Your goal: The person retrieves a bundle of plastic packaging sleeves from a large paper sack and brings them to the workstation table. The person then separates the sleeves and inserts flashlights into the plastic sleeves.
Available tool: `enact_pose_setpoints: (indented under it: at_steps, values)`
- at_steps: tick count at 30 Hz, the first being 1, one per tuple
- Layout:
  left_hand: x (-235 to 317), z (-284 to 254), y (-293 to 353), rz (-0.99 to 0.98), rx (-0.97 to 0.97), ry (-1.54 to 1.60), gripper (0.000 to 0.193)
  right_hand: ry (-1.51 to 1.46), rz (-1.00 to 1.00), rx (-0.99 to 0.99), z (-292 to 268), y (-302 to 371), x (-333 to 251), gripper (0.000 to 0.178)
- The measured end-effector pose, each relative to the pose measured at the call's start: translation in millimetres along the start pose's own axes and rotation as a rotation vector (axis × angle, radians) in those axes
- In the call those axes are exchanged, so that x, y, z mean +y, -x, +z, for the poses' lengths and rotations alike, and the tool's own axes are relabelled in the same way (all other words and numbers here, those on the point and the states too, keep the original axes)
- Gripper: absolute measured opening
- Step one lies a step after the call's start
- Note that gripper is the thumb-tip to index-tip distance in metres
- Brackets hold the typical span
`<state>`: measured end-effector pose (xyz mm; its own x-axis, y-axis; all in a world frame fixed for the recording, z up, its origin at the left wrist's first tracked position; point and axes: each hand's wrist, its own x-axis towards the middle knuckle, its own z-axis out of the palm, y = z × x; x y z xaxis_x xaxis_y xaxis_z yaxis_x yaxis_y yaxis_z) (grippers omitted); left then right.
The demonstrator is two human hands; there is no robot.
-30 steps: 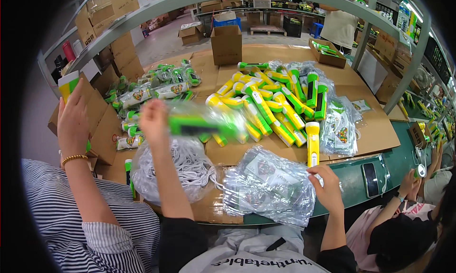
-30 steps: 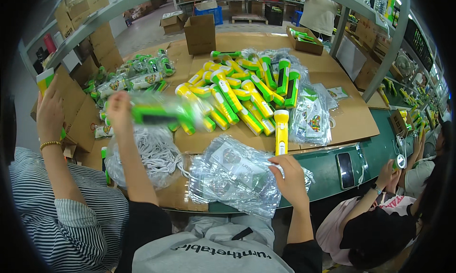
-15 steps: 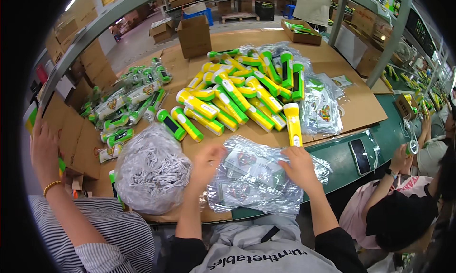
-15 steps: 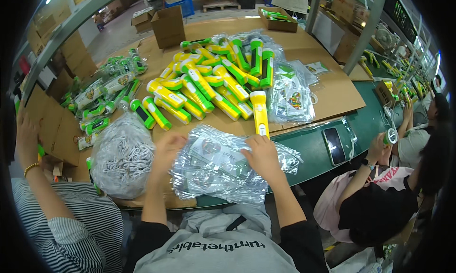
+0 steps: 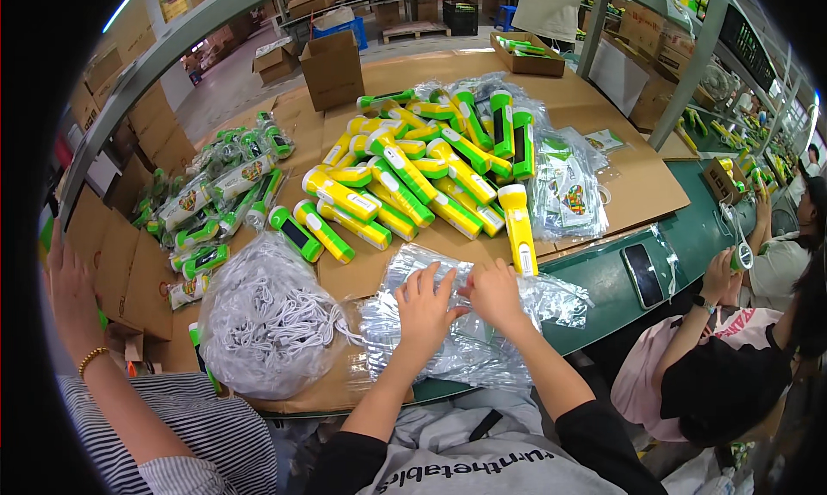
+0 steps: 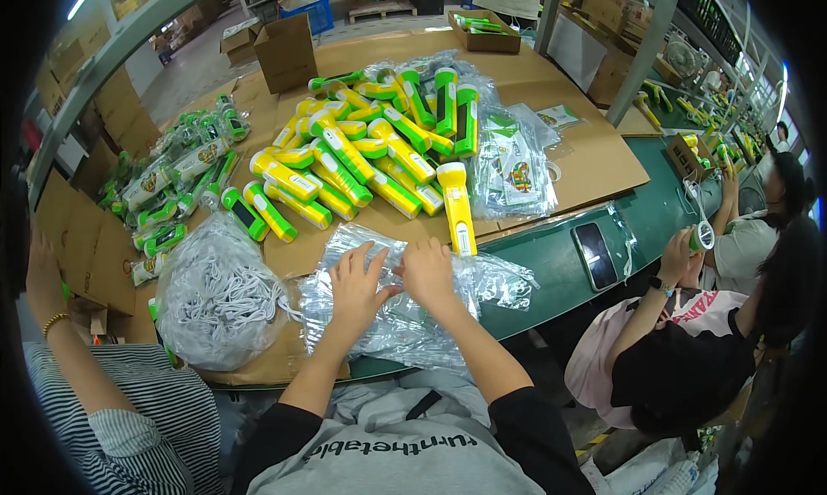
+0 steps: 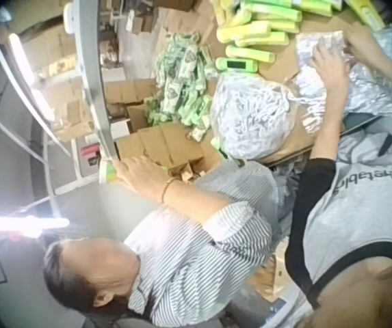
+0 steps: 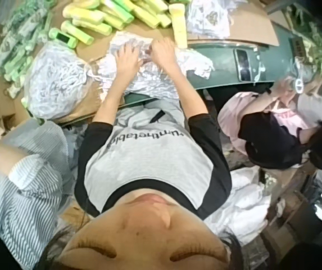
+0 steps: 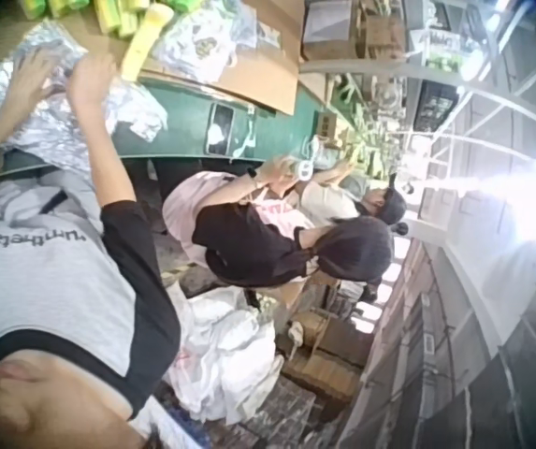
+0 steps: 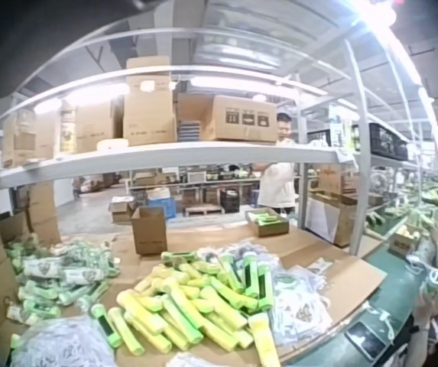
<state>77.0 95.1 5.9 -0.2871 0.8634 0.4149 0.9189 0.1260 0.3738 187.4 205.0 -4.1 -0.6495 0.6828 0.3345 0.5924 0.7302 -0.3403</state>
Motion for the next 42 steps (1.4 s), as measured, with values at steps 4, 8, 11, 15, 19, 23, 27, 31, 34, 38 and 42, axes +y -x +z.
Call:
enact_pose_setpoints:
  at_steps: [4,8,11,15,19,23,27,31,34,38,42]
  values:
    - [-2,-12,1,0.13,0.189,-0.175,0.043,-0.095,-0.26,0.162,-21,13,-14,0.018]
    - [8,-67,0,0.279,0.192,0.044,0.022,-0.191,-0.489,0.245,-86,8,-27,0.015]
    - [23,-81,0,0.317,0.162,0.181,0.018,-0.232,-0.506,0.154,-102,11,-24,0.016]
    - [26,-65,2,0.334,0.202,0.13,0.02,-0.327,-0.482,0.146,-89,22,-26,0.018]
    - [18,-70,3,0.323,0.272,-0.04,0.017,-0.302,-0.389,0.116,-88,20,-9,0.018]
    - [-11,-88,15,0.224,0.337,-0.118,0.013,-0.256,-0.318,0.133,-94,21,7,0.019]
    - [-11,-91,37,0.059,0.353,0.082,0.018,-0.245,-0.247,0.121,-88,23,9,0.018]
    - [7,-92,38,0.044,0.457,0.214,0.022,-0.073,-0.402,0.431,-88,27,-42,0.015]
    - [16,-85,40,0.055,0.495,0.324,0.016,-0.138,-0.513,0.487,-71,38,-69,0.023]
    - [15,-79,42,0.056,0.544,0.363,0.018,-0.27,-0.494,0.476,-54,47,-82,0.027]
    - [10,-69,45,0.083,0.565,0.37,0.02,-0.277,-0.442,0.395,-56,49,-84,0.028]
